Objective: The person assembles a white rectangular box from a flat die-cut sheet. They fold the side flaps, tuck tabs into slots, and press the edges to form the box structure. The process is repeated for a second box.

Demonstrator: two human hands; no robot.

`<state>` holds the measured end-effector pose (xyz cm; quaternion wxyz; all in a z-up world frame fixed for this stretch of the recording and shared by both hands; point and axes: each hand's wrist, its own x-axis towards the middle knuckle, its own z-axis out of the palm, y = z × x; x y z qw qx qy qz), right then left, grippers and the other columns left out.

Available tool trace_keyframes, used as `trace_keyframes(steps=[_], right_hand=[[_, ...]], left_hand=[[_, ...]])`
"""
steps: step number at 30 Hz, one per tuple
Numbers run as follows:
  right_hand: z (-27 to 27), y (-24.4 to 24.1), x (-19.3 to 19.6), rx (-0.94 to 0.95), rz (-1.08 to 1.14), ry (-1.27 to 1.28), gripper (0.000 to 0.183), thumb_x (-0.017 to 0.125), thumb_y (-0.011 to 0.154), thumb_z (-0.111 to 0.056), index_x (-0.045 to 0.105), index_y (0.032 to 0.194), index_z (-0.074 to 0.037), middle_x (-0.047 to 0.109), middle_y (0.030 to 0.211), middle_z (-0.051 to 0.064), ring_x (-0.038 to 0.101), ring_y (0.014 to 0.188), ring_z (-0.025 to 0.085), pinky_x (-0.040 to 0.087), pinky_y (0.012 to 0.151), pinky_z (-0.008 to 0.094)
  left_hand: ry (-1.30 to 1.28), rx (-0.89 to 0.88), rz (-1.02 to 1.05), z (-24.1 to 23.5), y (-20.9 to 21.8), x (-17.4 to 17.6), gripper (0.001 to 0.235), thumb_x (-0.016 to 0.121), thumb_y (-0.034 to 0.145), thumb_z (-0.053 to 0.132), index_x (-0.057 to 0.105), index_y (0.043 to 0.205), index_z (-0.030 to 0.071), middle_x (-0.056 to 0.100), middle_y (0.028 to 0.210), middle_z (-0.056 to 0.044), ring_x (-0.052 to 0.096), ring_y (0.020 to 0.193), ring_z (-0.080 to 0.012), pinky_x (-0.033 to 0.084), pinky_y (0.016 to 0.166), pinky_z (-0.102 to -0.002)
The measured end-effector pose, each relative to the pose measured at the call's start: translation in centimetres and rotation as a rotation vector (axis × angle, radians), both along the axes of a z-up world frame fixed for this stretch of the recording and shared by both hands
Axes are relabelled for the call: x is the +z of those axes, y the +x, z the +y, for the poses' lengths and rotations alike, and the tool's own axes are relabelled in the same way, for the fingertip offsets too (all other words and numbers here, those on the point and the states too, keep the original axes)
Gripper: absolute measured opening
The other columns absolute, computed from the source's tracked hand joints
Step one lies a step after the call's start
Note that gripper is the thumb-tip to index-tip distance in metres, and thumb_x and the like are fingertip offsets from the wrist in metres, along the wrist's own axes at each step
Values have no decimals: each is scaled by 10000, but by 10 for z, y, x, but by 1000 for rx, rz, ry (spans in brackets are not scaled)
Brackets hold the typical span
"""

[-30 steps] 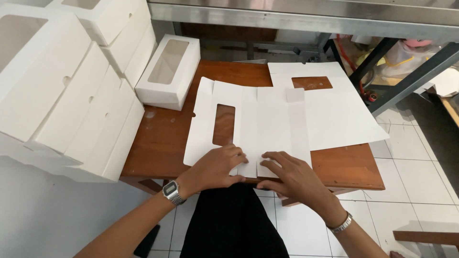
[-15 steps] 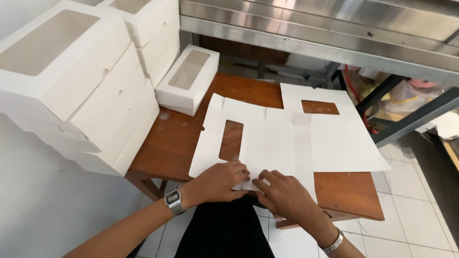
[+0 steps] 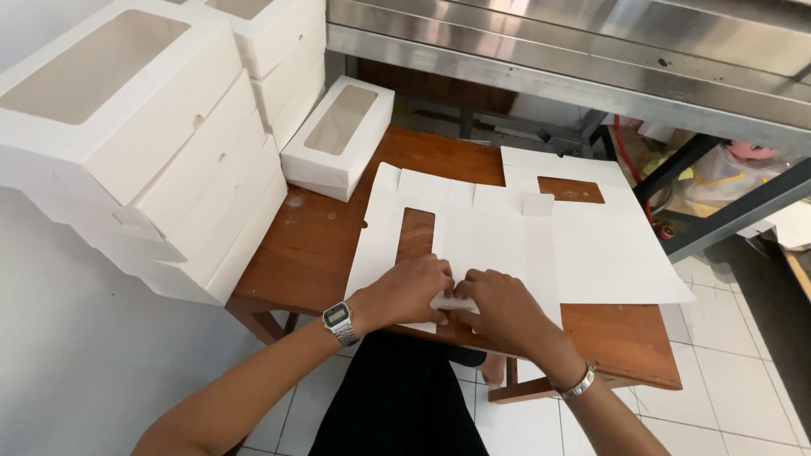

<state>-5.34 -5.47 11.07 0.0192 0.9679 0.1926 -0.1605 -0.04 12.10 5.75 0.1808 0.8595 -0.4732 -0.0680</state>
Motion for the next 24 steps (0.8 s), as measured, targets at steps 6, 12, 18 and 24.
trace_keyframes(steps=[6, 12, 18, 24], right_hand=[[-2, 15, 24, -46, 72, 135, 362, 677, 935, -199, 703, 1248, -19, 717, 1165, 176, 734, 969, 334, 609, 819, 428], [-6, 36, 14, -96, 96, 136, 541, 791, 868, -303, 652, 1296, -3, 671, 1146, 168, 712, 982, 331, 610, 796, 438], [-13, 49, -16, -42, 46, 33, 601, 818, 834, -409, 624, 1234, -5, 586, 1108, 134, 667, 1006, 306, 611, 785, 412], [-12, 11, 24, 6, 83, 193, 409, 707, 943, -238, 597, 1226, 36, 610, 1064, 137, 665, 1031, 312, 581, 841, 406]], left_hand=[[-4, 96, 82, -5, 9, 19, 348, 747, 873, 287, 741, 1038, -20, 696, 1086, -172, 638, 1047, -311, 582, 785, -381], [198, 42, 64, -17, 27, 32, 549, 822, 833, 315, 660, 1221, -38, 642, 1179, -187, 616, 1122, -316, 590, 844, -367], [313, 63, -72, -34, 40, -16, 787, 841, 796, 422, 524, 1320, -73, 553, 1125, -157, 530, 1156, -304, 558, 878, -337], [99, 69, 87, 10, -16, 42, 622, 734, 912, 238, 472, 1382, -74, 618, 1210, -251, 578, 1177, -411, 538, 912, -491]])
